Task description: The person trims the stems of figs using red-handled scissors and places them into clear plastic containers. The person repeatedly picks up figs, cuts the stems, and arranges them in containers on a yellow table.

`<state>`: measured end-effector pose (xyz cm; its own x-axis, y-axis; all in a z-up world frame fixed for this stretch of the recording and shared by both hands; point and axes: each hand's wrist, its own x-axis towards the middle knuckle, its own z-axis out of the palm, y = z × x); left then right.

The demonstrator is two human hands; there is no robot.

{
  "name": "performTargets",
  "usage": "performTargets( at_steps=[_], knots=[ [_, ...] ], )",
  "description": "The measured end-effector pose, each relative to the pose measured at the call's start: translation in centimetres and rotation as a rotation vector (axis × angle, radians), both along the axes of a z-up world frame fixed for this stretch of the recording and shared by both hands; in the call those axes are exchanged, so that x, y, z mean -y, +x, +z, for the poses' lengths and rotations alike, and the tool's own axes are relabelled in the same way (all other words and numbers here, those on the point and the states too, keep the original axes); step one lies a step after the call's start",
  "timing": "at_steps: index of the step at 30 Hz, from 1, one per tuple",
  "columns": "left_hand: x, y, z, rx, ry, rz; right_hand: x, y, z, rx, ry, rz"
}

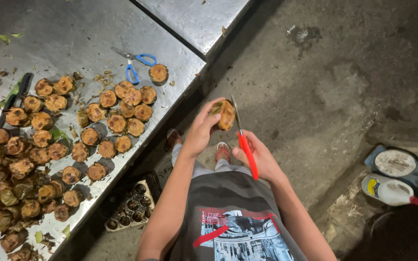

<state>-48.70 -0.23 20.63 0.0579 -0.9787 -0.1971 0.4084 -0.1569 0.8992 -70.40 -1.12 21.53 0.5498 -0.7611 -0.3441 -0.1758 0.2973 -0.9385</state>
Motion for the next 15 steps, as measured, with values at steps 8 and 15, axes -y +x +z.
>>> performTargets(
  at_steps=[8,15],
  knots=[
    [0.1,0.9,1.4,-0.048,0.121,0.004,0.3,-0.2,0.6,-0.09,-0.156,0.039],
    [-0.4,1.3,-0.2,0.029,0.17,-0.013,-0.1,0.2,0.2,-0.286,0.235,-0.08]
  ],
)
